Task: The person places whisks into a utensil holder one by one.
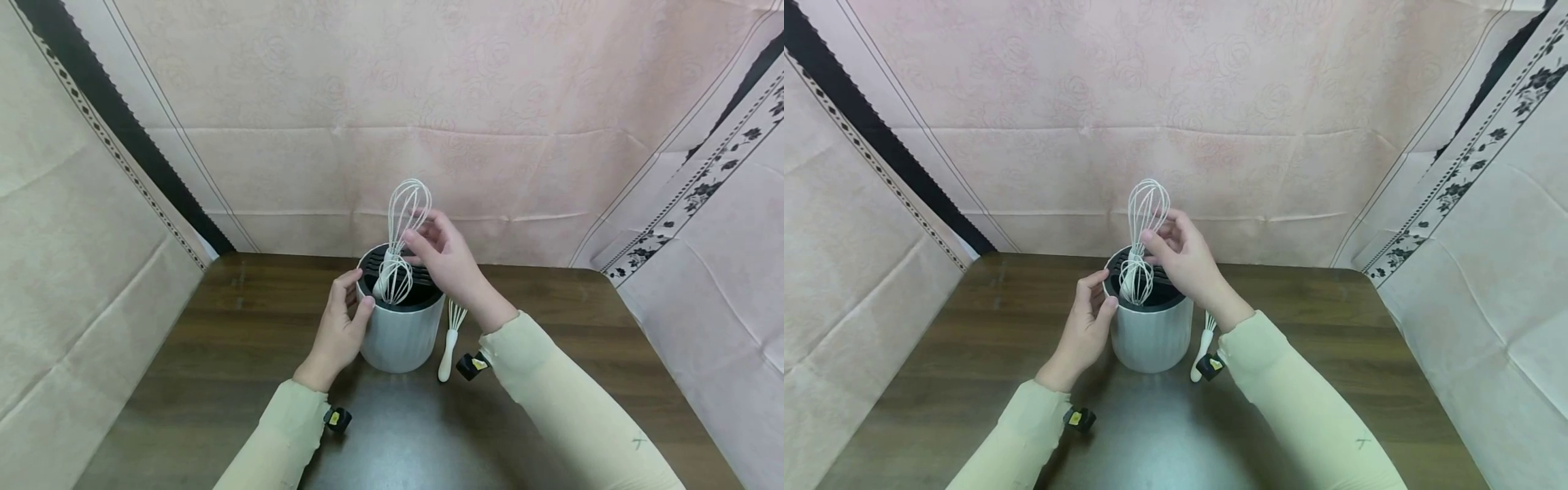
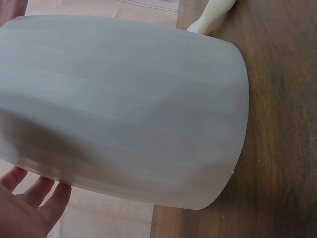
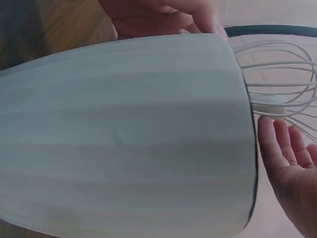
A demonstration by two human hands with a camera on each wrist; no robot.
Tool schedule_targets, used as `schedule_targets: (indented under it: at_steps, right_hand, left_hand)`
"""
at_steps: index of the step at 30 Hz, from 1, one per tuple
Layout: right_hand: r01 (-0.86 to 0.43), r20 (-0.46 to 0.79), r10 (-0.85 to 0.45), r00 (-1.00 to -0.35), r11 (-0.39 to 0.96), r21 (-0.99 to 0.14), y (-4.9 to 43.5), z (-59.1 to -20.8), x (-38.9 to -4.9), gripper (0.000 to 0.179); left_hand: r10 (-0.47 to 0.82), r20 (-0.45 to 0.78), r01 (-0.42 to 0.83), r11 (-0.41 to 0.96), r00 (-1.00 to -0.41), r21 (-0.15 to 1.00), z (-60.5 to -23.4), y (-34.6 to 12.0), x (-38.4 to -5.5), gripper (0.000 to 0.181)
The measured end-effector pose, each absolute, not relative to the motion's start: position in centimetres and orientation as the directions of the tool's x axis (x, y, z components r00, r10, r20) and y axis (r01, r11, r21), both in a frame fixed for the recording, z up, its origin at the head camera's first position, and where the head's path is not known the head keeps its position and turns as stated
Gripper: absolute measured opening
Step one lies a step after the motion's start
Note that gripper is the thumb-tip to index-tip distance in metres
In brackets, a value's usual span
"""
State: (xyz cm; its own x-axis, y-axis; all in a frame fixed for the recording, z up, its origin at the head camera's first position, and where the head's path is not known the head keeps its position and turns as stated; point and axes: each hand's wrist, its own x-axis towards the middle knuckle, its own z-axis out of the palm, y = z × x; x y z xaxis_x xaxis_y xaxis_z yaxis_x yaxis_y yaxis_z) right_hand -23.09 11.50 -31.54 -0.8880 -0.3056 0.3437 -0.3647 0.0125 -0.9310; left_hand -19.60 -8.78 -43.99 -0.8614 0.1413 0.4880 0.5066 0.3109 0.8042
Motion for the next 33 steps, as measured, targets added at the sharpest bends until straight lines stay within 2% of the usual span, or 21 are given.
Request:
schedule_targets:
  at_steps: [14,21,28,33]
  right_hand:
    - [-0.379,0.314,-0.358,-0.879,0.127,-0.917,11.3,-32.1,-22.9,0.040]
    - [-0.376,0.318,-0.357,-0.878,0.105,-0.921,11.7,-32.3,-22.9,0.040]
    - [-0.365,0.342,-0.310,-0.887,0.019,-0.931,14.1,-32.5,-22.6,0.044]
    - [-0.373,0.350,-0.253,-0.902,0.049,-0.926,16.4,-33.5,-22.4,0.045]
  left_hand:
    - [0.135,0.468,0.486,0.300,-0.873,0.821,-43.8,-8.8,-19.7,0.049]
    - [0.141,0.472,0.492,0.306,-0.870,0.815,-43.9,-9.0,-19.7,0.050]
    - [0.187,0.462,0.498,0.328,-0.867,0.803,-43.9,-9.5,-19.6,0.051]
    - [0.192,0.476,0.513,0.332,-0.858,0.792,-43.9,-9.3,-19.7,0.051]
